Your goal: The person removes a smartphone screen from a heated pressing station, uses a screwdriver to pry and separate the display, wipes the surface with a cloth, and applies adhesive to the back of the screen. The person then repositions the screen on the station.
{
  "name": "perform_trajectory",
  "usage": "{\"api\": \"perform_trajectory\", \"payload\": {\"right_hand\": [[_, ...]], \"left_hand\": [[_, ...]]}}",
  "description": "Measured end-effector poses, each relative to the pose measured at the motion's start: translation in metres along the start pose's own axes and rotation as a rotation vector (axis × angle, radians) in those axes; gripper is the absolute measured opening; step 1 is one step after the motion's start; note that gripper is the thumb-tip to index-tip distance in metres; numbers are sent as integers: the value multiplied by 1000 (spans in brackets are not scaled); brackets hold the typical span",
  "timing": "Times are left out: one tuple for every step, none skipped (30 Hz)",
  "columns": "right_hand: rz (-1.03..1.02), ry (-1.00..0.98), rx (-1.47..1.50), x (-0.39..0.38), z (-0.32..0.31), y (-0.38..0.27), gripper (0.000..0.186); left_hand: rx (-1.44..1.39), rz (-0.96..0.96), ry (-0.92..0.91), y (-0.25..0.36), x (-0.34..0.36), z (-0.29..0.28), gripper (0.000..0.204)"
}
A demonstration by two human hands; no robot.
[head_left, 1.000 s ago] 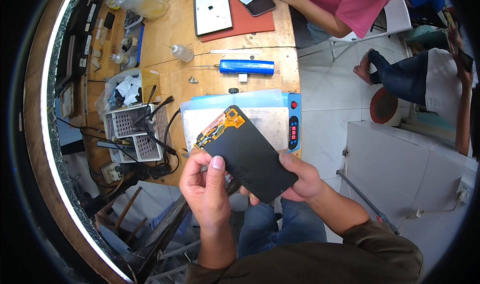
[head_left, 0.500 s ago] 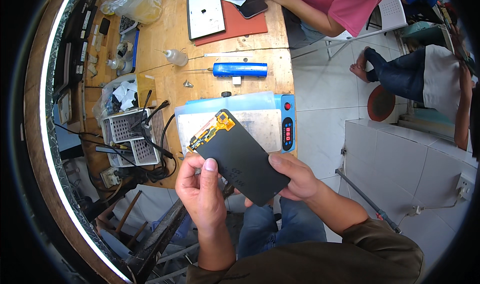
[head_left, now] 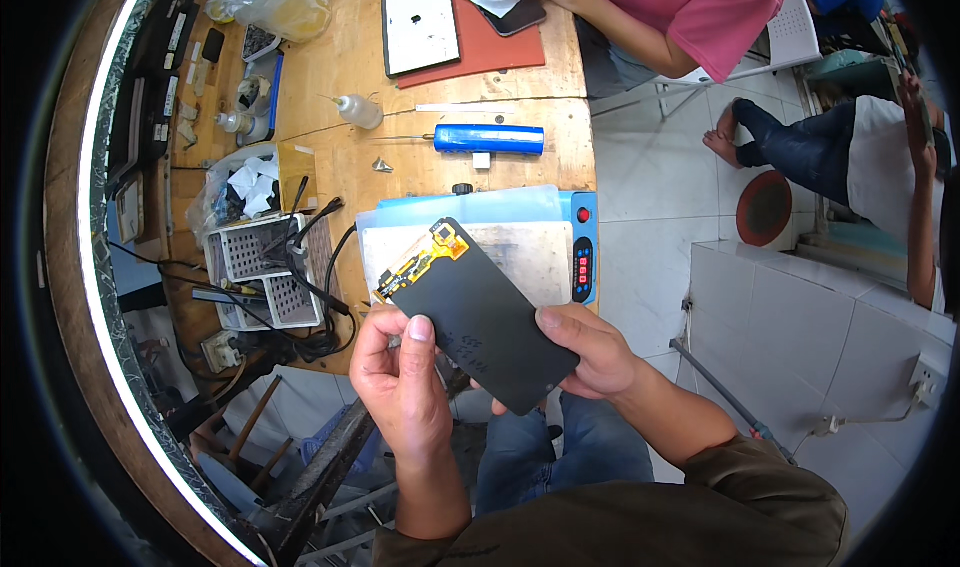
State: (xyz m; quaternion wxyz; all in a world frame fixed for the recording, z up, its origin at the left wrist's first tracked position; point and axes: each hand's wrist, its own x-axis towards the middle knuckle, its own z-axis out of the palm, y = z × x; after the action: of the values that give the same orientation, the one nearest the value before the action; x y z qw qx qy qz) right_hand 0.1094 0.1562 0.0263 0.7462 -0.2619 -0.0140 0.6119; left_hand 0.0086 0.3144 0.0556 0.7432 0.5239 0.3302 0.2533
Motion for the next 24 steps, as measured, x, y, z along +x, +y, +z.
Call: {"api": "perform_trajectory", "payload": {"right_hand": [[-9,0,-19,0,1,0,66],[-13,-12,-34,1,1,-1,66],[-7,-18,-36,1,1,-1,66],[-16,-21,-56,1,2,-1,66],[-14,-17,-63,1,2,-2,66],[-9,-15,-64,1,2,-2,67],[-13,-12,-66,1,2,-2,67],[-13,-11,-62,1,3,-3,67],[-11,-18,-67,2,4,-3,67],[-11,-13,-64,2,4,-4,67],[-8,-16,-71,2,5,-4,67],[-10,-14,-78,2,6,-5,67],[-5,-9,-79,2,8,-6,67],[-4,2,-81,1,9,-7,67],[5,20,-94,1,10,-8,67],[-3,18,-104,1,11,-9,67],[-2,23,-124,1,11,-10,67],[13,37,-128,0,11,-11,67],[-4,32,-161,0,11,-13,67],[-6,35,-178,0,10,-13,67],[16,26,-192,-1,10,-14,67],[-5,-1,-174,-1,9,-15,63],[-2,-41,-154,-1,8,-15,60],[-2,-50,-141,-1,7,-15,57]], "left_hand": [[-1,0,5,0,0,0,7],[-22,2,0,0,0,-1,7],[-10,-1,7,1,0,-1,7],[-16,-2,5,1,-1,-1,7],[-23,-2,3,2,-1,-1,7],[-18,0,7,2,0,-1,7],[-14,3,10,3,0,-1,7],[-29,0,14,3,0,-1,8],[-7,5,10,4,1,-1,8],[-5,5,7,4,1,-1,8],[-22,5,-2,5,1,-1,8],[-2,7,6,5,2,-1,8],[-2,10,7,6,2,0,8],[-19,15,-3,6,2,1,8],[0,1,21,7,2,1,7],[1,-10,33,7,2,2,6],[-19,-25,53,7,2,3,7],[1,-21,49,7,2,4,7],[0,-21,53,7,2,4,7],[-23,-24,66,7,2,4,7],[-1,-18,56,7,2,4,7],[-1,-16,55,7,3,4,6],[-26,-17,55,7,3,4,6],[3,-3,44,7,3,3,5]]}}
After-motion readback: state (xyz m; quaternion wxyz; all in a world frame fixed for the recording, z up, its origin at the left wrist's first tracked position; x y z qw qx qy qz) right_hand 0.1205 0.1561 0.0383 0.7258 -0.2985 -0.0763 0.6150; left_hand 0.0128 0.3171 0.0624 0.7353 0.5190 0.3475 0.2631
